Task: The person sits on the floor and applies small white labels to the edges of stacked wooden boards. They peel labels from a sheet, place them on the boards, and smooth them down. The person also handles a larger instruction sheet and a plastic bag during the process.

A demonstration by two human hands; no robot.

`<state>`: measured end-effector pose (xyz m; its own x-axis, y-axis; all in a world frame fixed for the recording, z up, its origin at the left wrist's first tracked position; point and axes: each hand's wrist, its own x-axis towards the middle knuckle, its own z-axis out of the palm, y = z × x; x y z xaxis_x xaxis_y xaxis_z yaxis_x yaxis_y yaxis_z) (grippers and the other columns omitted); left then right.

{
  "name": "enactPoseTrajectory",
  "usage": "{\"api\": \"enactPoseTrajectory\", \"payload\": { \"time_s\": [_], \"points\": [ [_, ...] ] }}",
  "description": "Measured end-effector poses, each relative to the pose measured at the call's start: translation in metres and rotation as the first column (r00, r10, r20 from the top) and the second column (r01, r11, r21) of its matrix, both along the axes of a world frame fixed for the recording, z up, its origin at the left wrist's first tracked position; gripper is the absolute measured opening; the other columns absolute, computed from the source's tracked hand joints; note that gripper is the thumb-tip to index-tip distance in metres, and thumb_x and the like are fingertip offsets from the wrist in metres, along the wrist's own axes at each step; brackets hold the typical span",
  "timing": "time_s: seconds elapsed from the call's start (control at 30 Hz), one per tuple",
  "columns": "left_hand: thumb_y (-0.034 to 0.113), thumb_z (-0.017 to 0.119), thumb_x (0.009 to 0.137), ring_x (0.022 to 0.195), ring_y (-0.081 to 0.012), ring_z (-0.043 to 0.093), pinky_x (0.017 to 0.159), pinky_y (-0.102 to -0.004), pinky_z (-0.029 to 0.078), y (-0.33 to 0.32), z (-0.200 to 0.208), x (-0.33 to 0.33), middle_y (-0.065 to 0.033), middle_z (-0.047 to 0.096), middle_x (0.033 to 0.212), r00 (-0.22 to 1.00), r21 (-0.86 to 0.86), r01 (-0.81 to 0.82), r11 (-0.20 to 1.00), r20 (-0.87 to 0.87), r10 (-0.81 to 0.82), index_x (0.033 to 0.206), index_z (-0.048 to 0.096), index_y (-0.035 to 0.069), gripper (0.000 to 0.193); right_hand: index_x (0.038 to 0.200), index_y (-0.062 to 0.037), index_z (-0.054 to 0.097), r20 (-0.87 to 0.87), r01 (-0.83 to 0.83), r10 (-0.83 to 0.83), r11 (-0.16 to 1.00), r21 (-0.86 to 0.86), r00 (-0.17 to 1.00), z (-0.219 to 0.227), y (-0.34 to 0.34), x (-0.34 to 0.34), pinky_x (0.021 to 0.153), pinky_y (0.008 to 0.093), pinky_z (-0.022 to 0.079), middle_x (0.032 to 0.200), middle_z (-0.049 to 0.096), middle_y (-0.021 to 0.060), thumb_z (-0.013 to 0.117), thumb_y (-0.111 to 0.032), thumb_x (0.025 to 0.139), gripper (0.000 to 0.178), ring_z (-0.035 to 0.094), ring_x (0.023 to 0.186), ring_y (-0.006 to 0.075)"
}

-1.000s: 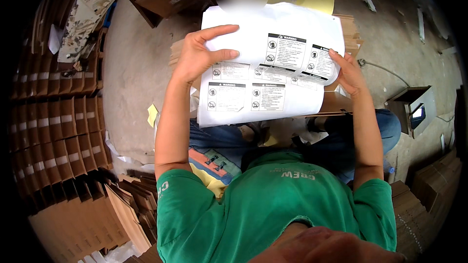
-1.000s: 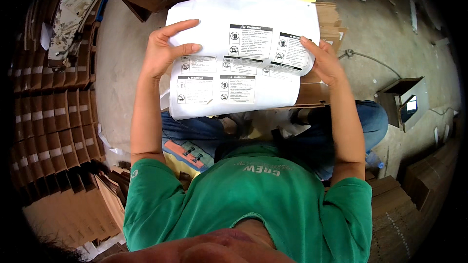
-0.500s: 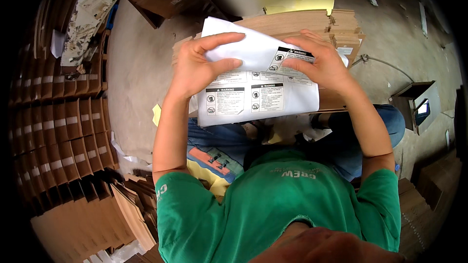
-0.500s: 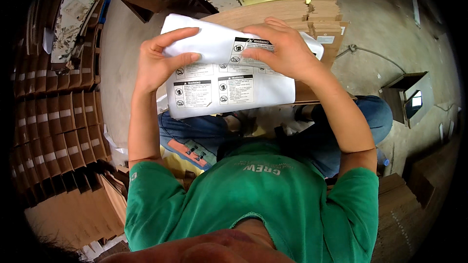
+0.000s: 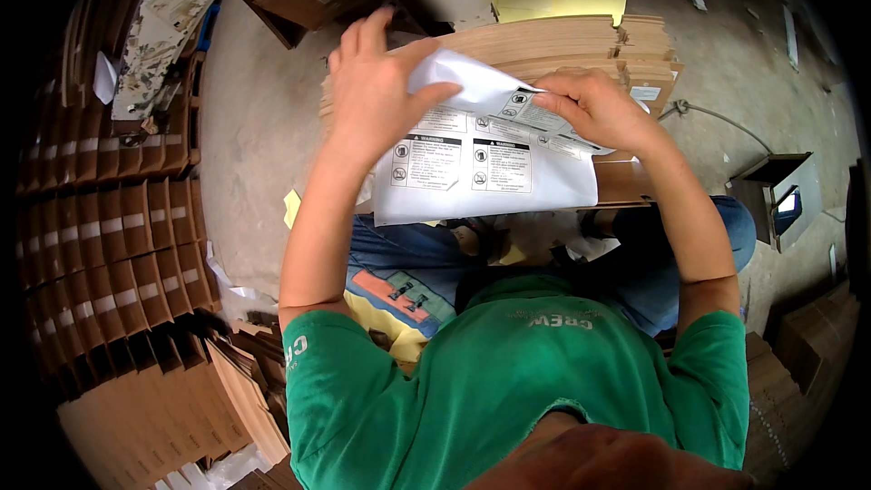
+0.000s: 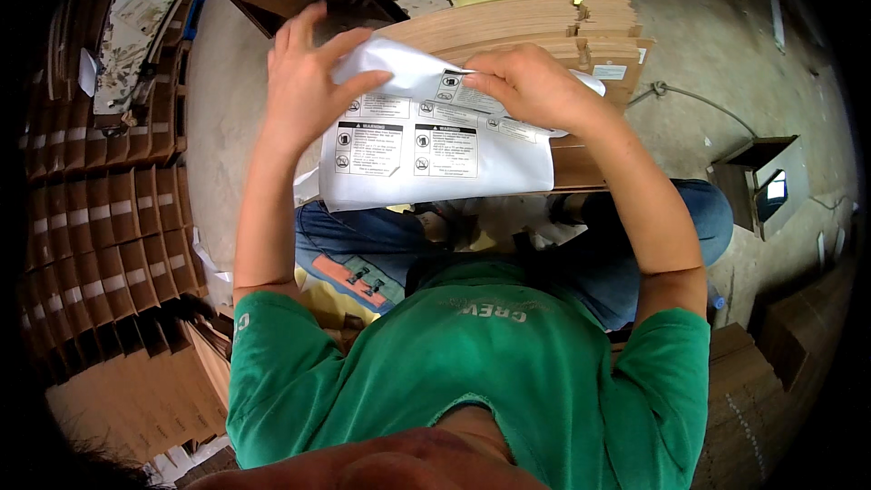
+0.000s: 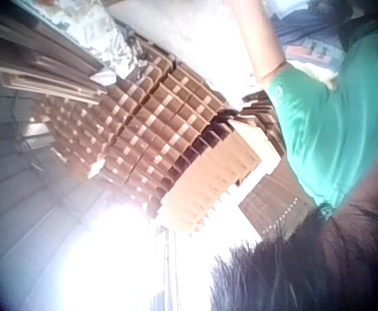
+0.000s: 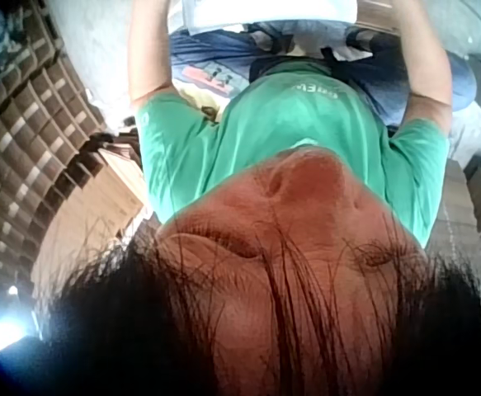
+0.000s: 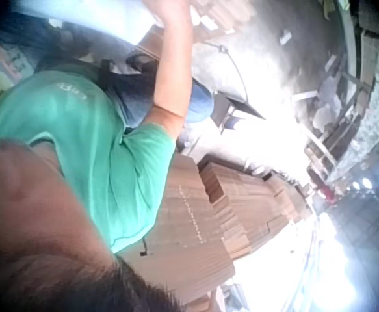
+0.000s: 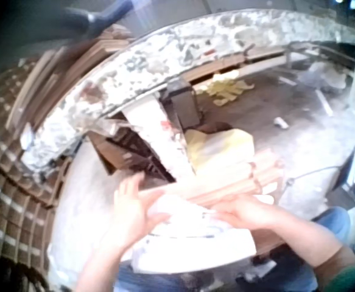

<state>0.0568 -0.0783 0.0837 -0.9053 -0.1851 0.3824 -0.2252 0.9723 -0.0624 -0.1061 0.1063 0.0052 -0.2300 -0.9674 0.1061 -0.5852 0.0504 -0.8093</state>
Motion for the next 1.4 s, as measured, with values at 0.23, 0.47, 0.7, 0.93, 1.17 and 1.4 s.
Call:
{"api": "enactPoseTrajectory", "payload": {
  "time_s": [0.23, 0.47, 0.7, 0.93, 1.17, 1.4],
  "points": [
    [0.019, 0.066, 0.075, 0.091, -0.0292, 0.059, 0.081, -0.0389, 0.044, 0.013, -0.003, -0.041, -0.0141, 0.063, 0.099, 0.857, 0.506, 0.242, 0.828, 0.289, -0.427, 0.096, 0.065, 0.004, 0.026, 0.097, -0.0009, 0.060, 0.091, 0.000, 0.002, 1.000, -0.025, 0.996, 0.017, -0.002, -0.004, 0.061, 0.0288, 0.044, 0.079, 0.060, 0.0112, 0.056, -0.018, 0.088, 0.020, 0.052, 0.067, 0.0194],
    [0.017, 0.062, 0.079, 0.072, -0.0203, 0.060, 0.067, -0.0297, 0.047, 0.003, 0.000, -0.053, -0.0148, 0.065, 0.081, 0.849, 0.708, 0.033, 0.706, 0.353, -0.394, 0.099, 0.063, 0.000, 0.026, 0.094, -0.0060, 0.063, -0.201, 0.102, -0.270, 0.798, -0.594, 0.942, -0.009, -0.018, 0.006, 0.068, 0.0327, 0.049, 0.090, 0.062, 0.0061, 0.064, -0.007, 0.075, 0.020, 0.057, 0.080, 0.0239],
    [0.017, 0.059, 0.083, 0.074, -0.0089, 0.056, 0.068, -0.0242, 0.045, -0.023, -0.018, -0.057, -0.0062, 0.065, 0.082, 0.839, 0.900, -0.162, 0.405, 0.342, -0.423, 0.101, 0.064, -0.001, 0.025, 0.082, -0.0043, 0.061, -0.433, -0.007, -0.397, 0.730, -0.683, 0.810, -0.014, -0.022, 0.016, 0.071, 0.0334, 0.048, 0.090, 0.060, 0.0040, 0.063, -0.003, 0.065, 0.017, 0.055, 0.082, 0.0227],
    [0.009, 0.055, 0.074, 0.082, -0.0285, 0.061, 0.076, -0.0340, 0.048, -0.030, -0.051, -0.078, -0.0138, 0.065, 0.089, 0.861, 0.393, -0.110, 0.913, 0.497, -0.110, 0.090, 0.066, 0.003, 0.021, 0.082, 0.0003, 0.062, -0.398, -0.090, -0.217, 0.776, -0.624, 0.891, -0.003, 0.009, 0.033, 0.079, 0.0366, 0.048, 0.090, 0.063, 0.0088, 0.065, -0.001, 0.071, 0.012, 0.058, 0.080, 0.0243],
    [0.006, 0.057, 0.066, 0.082, -0.0272, 0.059, 0.073, -0.0380, 0.047, 0.002, -0.071, -0.093, -0.0087, 0.062, 0.086, 0.823, 0.262, 0.320, 0.910, 0.399, -0.405, 0.081, 0.067, 0.007, 0.018, 0.090, -0.0029, 0.064, 0.487, 0.455, -0.323, 0.873, -0.179, 0.812, -0.019, 0.030, -0.034, 0.067, 0.0218, 0.045, 0.080, 0.063, 0.0004, 0.064, -0.014, 0.082, 0.014, 0.056, 0.073, 0.0061],
    [0.003, 0.057, 0.067, 0.084, -0.0274, 0.060, 0.072, -0.0371, 0.048, 0.015, -0.078, -0.110, -0.0090, 0.064, 0.084, 0.720, 0.360, 0.361, 0.860, 0.479, -0.502, 0.079, 0.066, 0.007, 0.015, 0.090, -0.0022, 0.062, 0.381, 0.372, -0.256, 0.888, -0.271, 0.889, -0.014, 0.036, -0.033, 0.065, 0.0226, 0.045, 0.078, 0.061, -0.0001, 0.060, -0.014, 0.085, 0.013, 0.054, 0.073, 0.0067]
  ]
}}
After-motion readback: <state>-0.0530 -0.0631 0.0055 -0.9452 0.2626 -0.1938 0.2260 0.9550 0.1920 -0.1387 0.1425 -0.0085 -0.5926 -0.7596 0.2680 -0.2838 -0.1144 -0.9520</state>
